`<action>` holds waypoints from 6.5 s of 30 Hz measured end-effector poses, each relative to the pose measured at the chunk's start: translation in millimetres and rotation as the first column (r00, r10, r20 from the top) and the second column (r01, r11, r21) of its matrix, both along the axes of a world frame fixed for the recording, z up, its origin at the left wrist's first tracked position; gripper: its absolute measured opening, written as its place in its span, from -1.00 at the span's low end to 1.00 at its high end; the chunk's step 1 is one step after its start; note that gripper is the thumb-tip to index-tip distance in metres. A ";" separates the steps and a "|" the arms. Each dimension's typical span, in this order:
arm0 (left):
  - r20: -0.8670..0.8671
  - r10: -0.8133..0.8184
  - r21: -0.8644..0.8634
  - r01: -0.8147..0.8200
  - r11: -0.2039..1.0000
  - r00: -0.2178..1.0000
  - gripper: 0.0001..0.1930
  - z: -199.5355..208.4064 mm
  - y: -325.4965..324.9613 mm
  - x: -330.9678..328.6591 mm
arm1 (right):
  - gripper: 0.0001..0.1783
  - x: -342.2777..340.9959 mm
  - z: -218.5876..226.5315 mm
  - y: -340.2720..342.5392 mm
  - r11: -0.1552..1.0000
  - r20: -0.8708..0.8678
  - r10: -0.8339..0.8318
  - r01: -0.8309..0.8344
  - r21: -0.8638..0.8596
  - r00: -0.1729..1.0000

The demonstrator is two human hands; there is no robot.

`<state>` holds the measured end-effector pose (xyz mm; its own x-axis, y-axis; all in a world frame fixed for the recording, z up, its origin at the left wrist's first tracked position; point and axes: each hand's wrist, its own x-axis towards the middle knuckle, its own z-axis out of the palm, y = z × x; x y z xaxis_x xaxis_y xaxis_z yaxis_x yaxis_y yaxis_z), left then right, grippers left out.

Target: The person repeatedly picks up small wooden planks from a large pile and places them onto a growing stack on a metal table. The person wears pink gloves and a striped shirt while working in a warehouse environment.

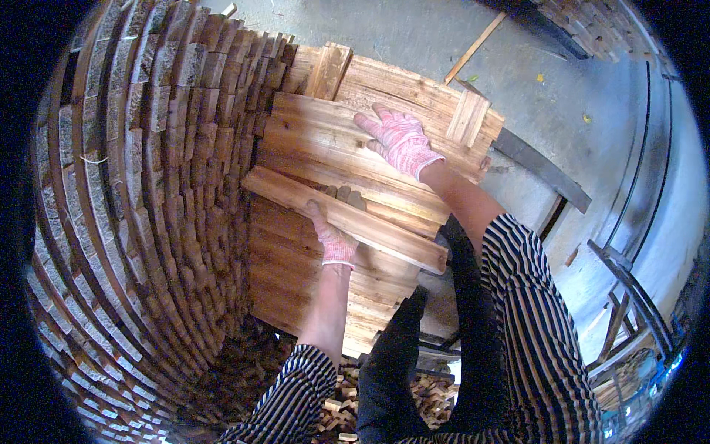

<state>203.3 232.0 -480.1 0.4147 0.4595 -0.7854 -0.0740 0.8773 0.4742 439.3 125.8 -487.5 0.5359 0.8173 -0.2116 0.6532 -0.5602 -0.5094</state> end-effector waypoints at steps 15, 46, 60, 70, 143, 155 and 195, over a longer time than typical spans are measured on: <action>-0.722 -0.684 -0.109 0.960 0.258 0.102 0.46 50.8 20.4 31.9 | -0.25 11.0 79.6 -17.9 0.996 -0.086 -0.020 0.013 -0.085 0.996; -0.714 -0.576 0.209 0.906 0.367 0.398 0.09 145.4 32.0 -142.0 | -0.16 -100.6 82.9 -26.5 0.975 0.083 0.221 -0.218 -0.043 0.972; -0.897 -0.079 0.000 0.178 0.984 0.436 -0.04 456.1 -279.2 -434.7 | 0.03 -371.6 324.3 -46.3 0.727 -0.605 0.392 -0.636 -0.258 0.693; -0.815 0.101 0.121 -0.004 0.993 0.571 -0.02 494.3 -395.5 -446.9 | -0.06 -615.6 611.9 72.6 0.200 -0.306 0.950 -0.882 0.426 0.067; 0.187 0.516 0.609 -0.511 0.607 0.836 -0.15 623.9 -84.7 -335.4 | 0.15 -379.7 650.0 120.6 0.317 -0.527 0.841 -0.904 0.289 0.126; -0.487 -0.583 0.564 0.744 0.359 0.650 -0.24 250.9 -6.1 -218.1 | -0.08 -229.4 250.5 37.1 0.931 -0.522 0.360 -0.333 0.150 0.773; -0.339 -0.208 0.094 0.253 0.963 0.917 -0.13 39.8 13.9 2.7 | -0.45 118.0 12.5 34.7 0.961 -0.112 -0.201 0.173 -0.215 0.973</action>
<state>206.0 245.9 -440.3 0.2552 0.4913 -0.8328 0.2996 0.7787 0.5512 557.3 160.4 -475.0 0.6315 0.6380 -0.4407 0.4619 -0.7660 -0.4470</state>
